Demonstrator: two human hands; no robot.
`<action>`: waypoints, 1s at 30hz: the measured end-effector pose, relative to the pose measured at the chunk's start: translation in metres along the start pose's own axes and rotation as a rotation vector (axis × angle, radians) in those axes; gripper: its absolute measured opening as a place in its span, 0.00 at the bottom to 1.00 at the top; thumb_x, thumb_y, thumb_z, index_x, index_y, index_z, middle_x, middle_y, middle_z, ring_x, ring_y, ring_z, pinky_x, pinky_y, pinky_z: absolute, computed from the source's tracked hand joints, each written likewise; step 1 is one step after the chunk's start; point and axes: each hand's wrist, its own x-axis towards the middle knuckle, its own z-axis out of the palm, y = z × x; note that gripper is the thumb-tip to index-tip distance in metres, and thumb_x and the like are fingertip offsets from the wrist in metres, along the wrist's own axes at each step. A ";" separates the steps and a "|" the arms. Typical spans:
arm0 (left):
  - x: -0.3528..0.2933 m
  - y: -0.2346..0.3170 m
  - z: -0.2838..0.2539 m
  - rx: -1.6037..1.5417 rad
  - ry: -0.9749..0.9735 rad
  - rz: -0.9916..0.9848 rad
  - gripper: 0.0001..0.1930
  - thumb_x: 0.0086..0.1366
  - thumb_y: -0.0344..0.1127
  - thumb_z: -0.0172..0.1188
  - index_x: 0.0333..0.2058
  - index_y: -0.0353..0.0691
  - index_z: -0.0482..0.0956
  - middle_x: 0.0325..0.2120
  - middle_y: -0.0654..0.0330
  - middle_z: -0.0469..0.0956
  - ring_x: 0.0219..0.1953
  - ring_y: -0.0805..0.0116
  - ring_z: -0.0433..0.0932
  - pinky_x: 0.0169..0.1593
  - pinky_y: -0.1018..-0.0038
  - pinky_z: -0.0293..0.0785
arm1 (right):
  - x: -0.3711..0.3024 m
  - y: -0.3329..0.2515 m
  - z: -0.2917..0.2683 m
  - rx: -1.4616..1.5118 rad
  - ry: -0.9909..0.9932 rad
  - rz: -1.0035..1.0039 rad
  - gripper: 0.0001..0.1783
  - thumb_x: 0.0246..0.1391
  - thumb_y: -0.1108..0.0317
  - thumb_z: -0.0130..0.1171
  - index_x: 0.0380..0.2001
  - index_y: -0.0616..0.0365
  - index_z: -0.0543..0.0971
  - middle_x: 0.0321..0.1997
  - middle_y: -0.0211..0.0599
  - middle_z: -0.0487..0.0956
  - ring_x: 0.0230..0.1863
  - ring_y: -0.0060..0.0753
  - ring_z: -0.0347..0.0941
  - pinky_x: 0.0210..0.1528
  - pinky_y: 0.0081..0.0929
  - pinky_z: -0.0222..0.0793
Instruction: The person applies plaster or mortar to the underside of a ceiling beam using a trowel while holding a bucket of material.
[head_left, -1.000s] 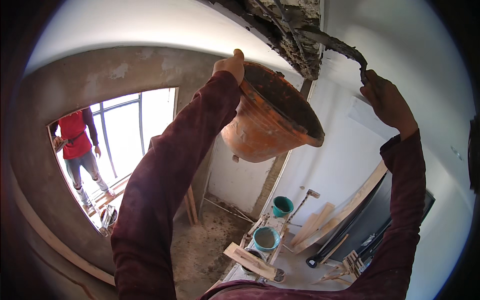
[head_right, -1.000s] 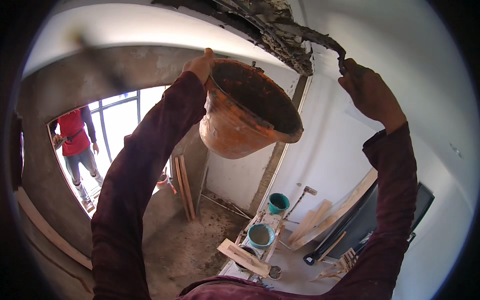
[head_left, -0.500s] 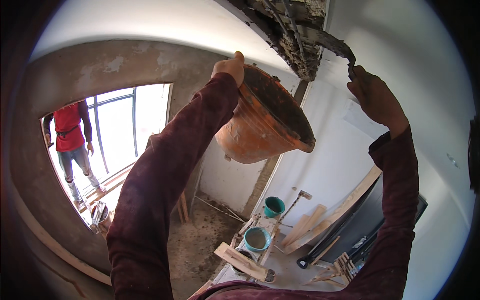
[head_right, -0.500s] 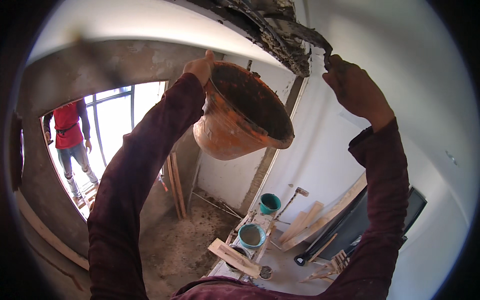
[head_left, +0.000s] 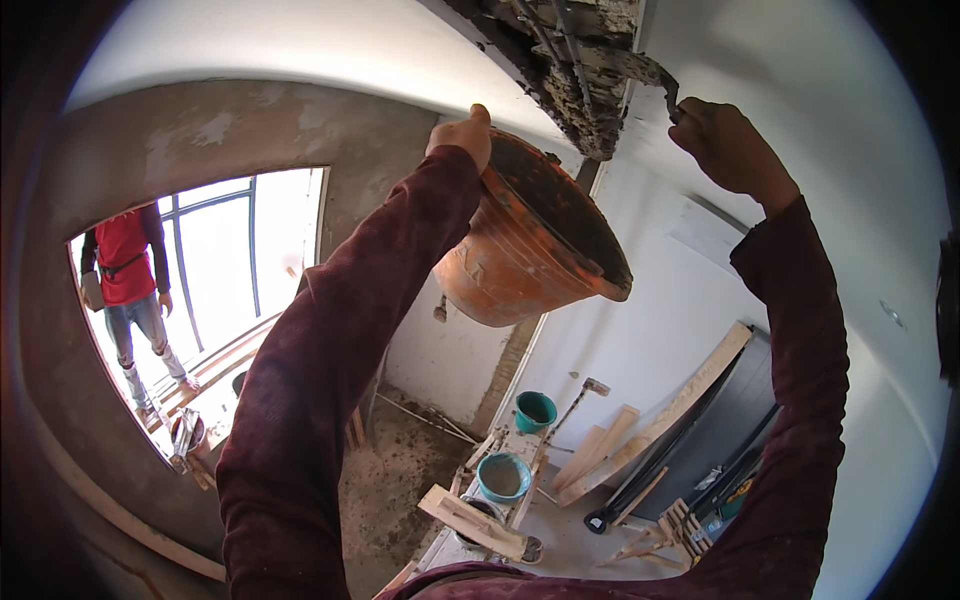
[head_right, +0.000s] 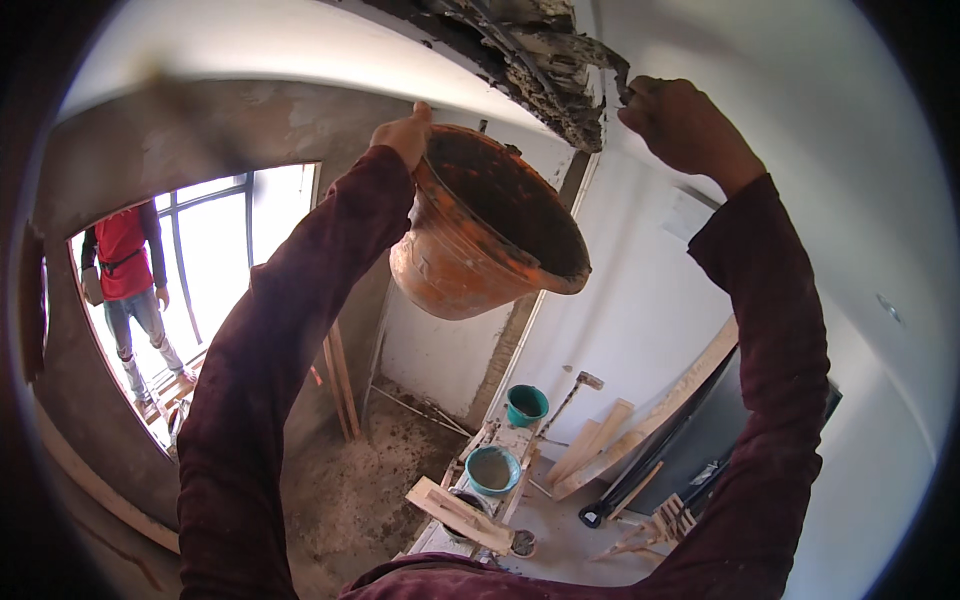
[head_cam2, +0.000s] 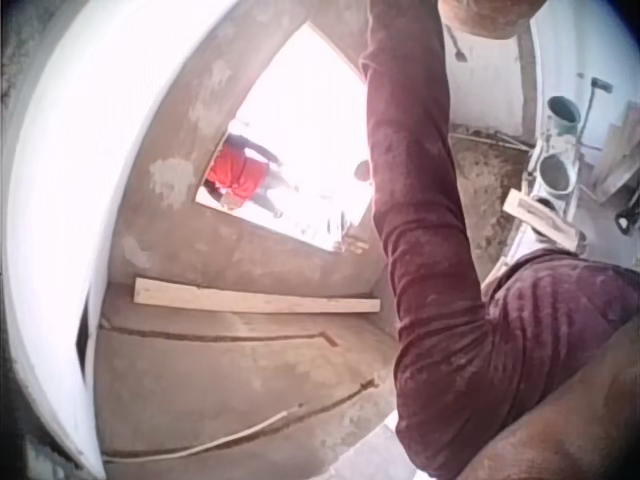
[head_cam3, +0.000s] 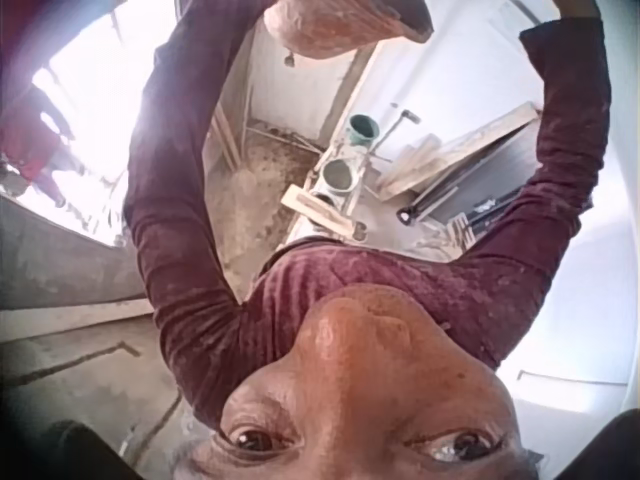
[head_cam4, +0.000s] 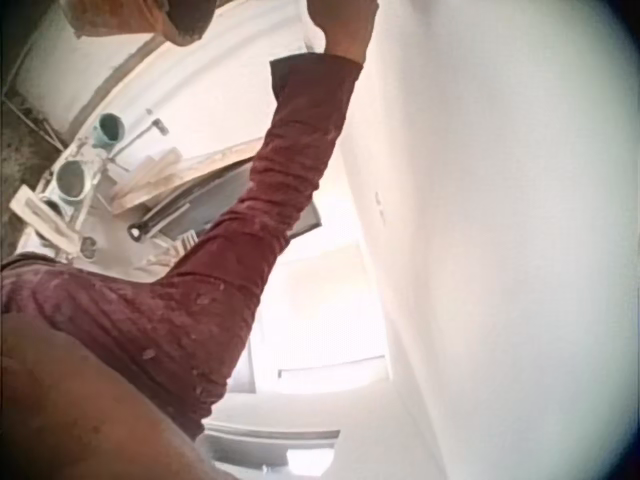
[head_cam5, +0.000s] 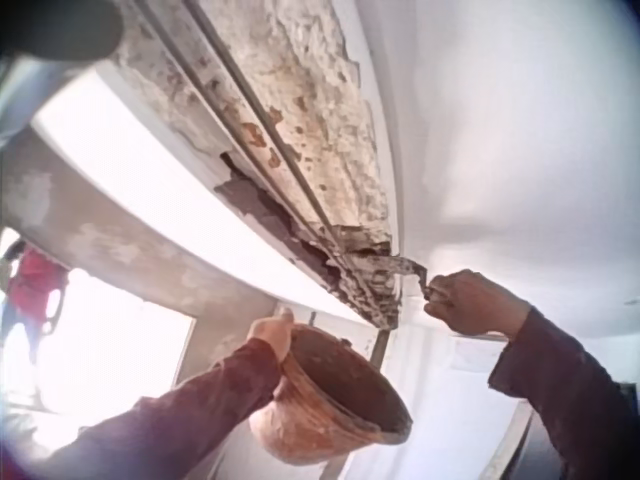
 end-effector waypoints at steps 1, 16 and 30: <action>-0.001 0.004 0.000 0.099 -0.007 0.048 0.31 0.69 0.56 0.41 0.49 0.30 0.75 0.48 0.36 0.76 0.55 0.43 0.74 0.60 0.61 0.66 | -0.003 0.001 -0.002 -0.003 0.025 -0.058 0.14 0.58 0.60 0.57 0.33 0.62 0.75 0.28 0.54 0.77 0.30 0.57 0.74 0.35 0.47 0.70; 0.016 0.045 -0.010 0.221 -0.045 0.151 0.23 0.73 0.40 0.31 0.60 0.36 0.61 0.52 0.39 0.74 0.57 0.41 0.71 0.61 0.57 0.68 | -0.067 0.007 -0.038 0.128 0.077 0.150 0.17 0.55 0.64 0.59 0.45 0.64 0.79 0.30 0.49 0.80 0.29 0.37 0.74 0.37 0.32 0.70; -0.020 0.058 -0.020 0.365 -0.079 0.180 0.22 0.71 0.36 0.35 0.61 0.38 0.59 0.53 0.40 0.74 0.57 0.40 0.71 0.60 0.56 0.69 | -0.046 -0.016 -0.001 0.094 0.160 0.123 0.11 0.54 0.63 0.57 0.36 0.60 0.77 0.28 0.51 0.78 0.35 0.57 0.75 0.38 0.45 0.72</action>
